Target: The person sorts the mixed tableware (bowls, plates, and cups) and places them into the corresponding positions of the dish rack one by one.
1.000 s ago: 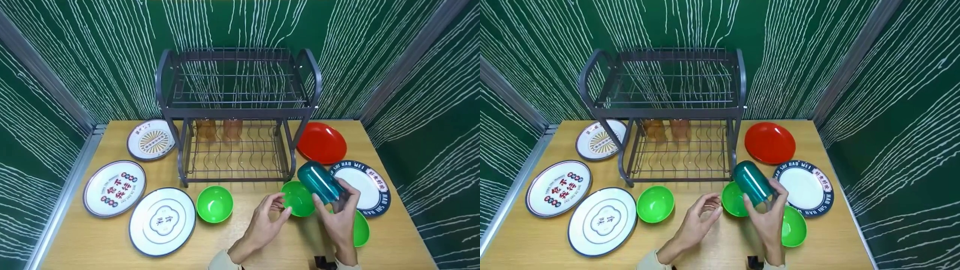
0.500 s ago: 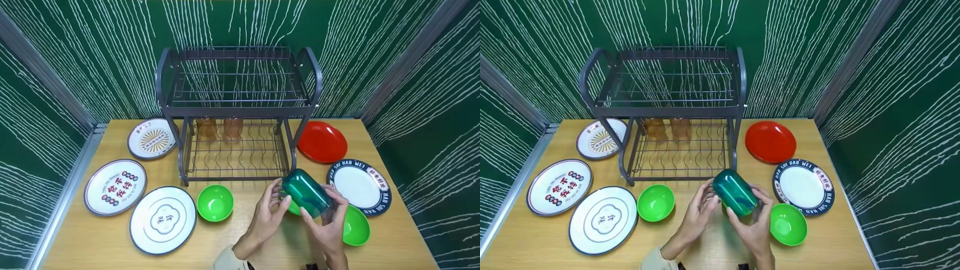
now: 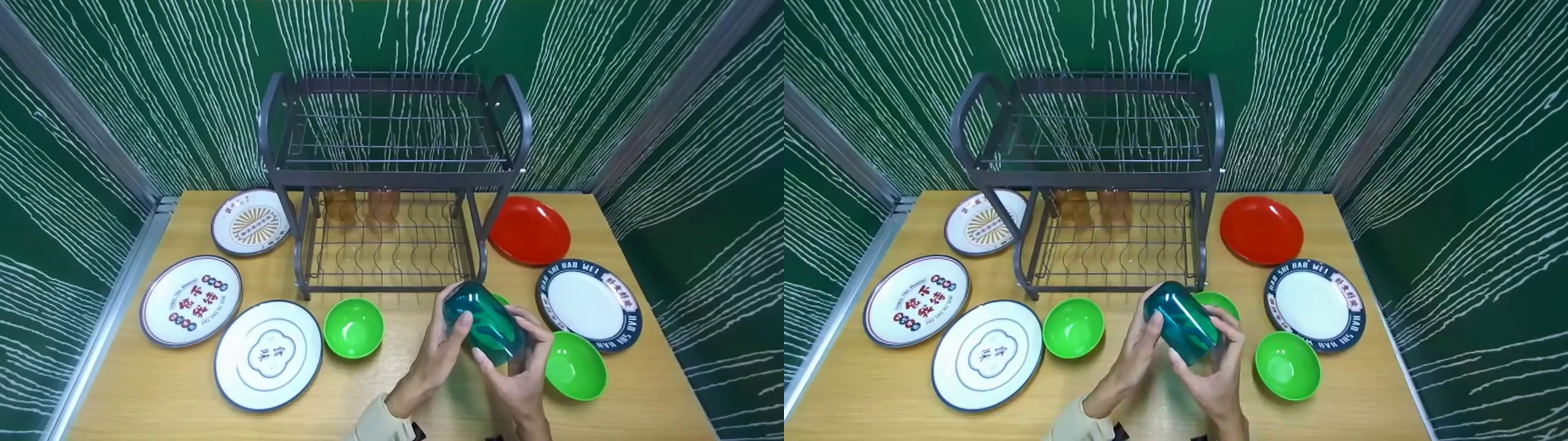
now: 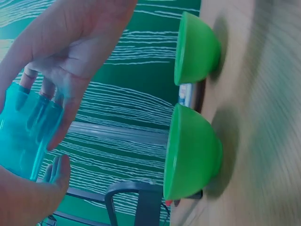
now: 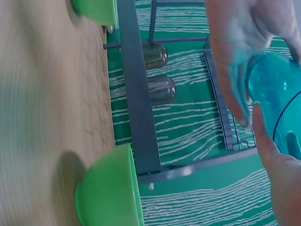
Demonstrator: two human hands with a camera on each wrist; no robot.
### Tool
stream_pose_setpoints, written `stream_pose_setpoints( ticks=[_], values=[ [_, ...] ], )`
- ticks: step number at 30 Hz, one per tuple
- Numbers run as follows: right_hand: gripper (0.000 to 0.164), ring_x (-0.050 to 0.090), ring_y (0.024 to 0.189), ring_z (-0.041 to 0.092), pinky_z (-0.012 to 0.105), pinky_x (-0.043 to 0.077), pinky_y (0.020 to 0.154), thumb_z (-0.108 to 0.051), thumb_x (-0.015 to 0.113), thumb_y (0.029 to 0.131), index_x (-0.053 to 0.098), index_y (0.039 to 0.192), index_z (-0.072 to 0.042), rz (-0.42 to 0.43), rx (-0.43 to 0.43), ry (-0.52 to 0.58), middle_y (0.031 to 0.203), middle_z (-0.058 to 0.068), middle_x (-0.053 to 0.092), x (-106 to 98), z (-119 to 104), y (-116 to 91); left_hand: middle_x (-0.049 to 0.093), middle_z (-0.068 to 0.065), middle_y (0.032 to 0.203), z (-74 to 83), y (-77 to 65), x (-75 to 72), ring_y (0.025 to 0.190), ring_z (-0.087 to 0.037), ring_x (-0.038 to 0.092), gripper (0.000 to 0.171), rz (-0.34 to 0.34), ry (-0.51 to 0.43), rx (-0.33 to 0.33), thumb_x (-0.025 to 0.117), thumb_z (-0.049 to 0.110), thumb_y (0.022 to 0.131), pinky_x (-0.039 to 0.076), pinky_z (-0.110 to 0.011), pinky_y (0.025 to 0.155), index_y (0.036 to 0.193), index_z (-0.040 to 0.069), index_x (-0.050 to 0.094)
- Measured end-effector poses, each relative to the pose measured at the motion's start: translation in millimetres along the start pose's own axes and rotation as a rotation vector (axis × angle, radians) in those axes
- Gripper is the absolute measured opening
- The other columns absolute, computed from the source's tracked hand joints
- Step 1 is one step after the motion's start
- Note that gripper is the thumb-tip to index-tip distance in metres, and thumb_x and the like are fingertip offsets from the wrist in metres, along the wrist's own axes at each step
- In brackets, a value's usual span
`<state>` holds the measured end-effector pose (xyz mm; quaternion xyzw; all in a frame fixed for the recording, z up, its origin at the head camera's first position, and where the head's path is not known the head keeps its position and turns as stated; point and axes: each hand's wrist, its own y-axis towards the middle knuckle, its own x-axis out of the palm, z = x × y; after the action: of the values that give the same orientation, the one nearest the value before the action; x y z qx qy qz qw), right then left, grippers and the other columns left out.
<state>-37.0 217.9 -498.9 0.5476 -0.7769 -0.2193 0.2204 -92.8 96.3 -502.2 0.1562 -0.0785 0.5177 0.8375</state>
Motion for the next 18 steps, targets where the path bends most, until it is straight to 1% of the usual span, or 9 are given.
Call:
stream_pose_setpoints(
  ticks=[2,3,5,8,11,15,17,18],
  values=[
    [0.077,0.037,0.124,0.032,0.03,0.038,0.104,0.03,0.066,0.062,0.025,0.126,0.017,0.005,0.001,0.001,0.132,0.032,0.033,2,-1,-1,0.043,0.001,0.137,2.4,0.2,2.9,0.121,-0.018,0.048,0.056,0.013,-0.073,-0.01,0.05,0.041,0.096,0.044,-0.033,0.099,0.144,0.024,0.026],
    [0.077,0.037,0.124,0.033,0.029,0.038,0.104,0.03,0.066,0.061,0.025,0.126,0.017,0.005,-0.001,0.001,0.132,0.032,0.033,3,-1,-2,0.043,0.0,0.137,3.5,0.4,4.5,0.121,-0.02,0.047,0.059,0.021,-0.102,-0.005,0.054,0.04,0.095,0.045,-0.035,0.098,0.143,0.022,0.026],
    [0.079,0.036,0.124,0.033,0.029,0.038,0.104,0.03,0.066,0.061,0.025,0.127,0.016,0.003,-0.007,-0.007,0.133,0.031,0.033,5,-1,-3,0.044,-0.004,0.136,4.9,0.5,7.6,0.12,-0.023,0.047,0.062,0.038,-0.14,0.033,0.06,0.035,0.092,0.046,-0.038,0.097,0.143,0.019,0.027],
    [0.084,0.037,0.123,0.031,0.029,0.037,0.104,0.029,0.068,0.06,0.024,0.131,0.015,-0.01,-0.015,-0.058,0.134,0.028,0.035,7,-1,-5,0.046,-0.006,0.134,7.0,0.4,10.3,0.119,-0.025,0.049,0.065,0.063,-0.148,0.086,0.065,0.03,0.089,0.046,-0.04,0.097,0.142,0.018,0.029],
    [0.089,0.037,0.123,0.03,0.027,0.037,0.104,0.027,0.071,0.06,0.024,0.135,0.014,-0.037,-0.011,-0.122,0.134,0.025,0.037,9,-2,-7,0.047,-0.006,0.133,11.0,0.0,10.5,0.118,-0.025,0.05,0.065,0.075,-0.121,0.124,0.067,0.027,0.088,0.046,-0.041,0.096,0.141,0.015,0.031],
    [0.091,0.038,0.122,0.027,0.024,0.037,0.103,0.023,0.074,0.06,0.028,0.138,0.011,-0.069,0.0,-0.217,0.136,0.021,0.036,11,-3,-9,0.047,-0.007,0.132,29.3,-4.0,11.3,0.116,-0.024,0.051,0.066,0.07,-0.036,0.161,0.067,0.027,0.088,0.047,-0.041,0.095,0.139,0.008,0.031],
    [0.09,0.039,0.122,0.025,0.023,0.036,0.104,0.021,0.074,0.06,0.031,0.139,0.01,-0.081,-0.008,-0.266,0.136,0.023,0.036,12,-5,-8,0.047,-0.007,0.131,40.1,-6.1,10.9,0.116,-0.022,0.052,0.065,0.062,0.022,0.168,0.067,0.028,0.088,0.047,-0.039,0.095,0.138,0.008,0.031],
    [0.09,0.039,0.123,0.024,0.023,0.036,0.104,0.02,0.075,0.061,0.031,0.139,0.009,-0.089,-0.013,-0.285,0.136,0.024,0.035,13,-6,-8,0.047,-0.006,0.131,42.8,-6.6,10.6,0.115,-0.022,0.052,0.065,0.059,0.053,0.177,0.067,0.03,0.088,0.047,-0.038,0.095,0.138,0.009,0.031]
  ],
)
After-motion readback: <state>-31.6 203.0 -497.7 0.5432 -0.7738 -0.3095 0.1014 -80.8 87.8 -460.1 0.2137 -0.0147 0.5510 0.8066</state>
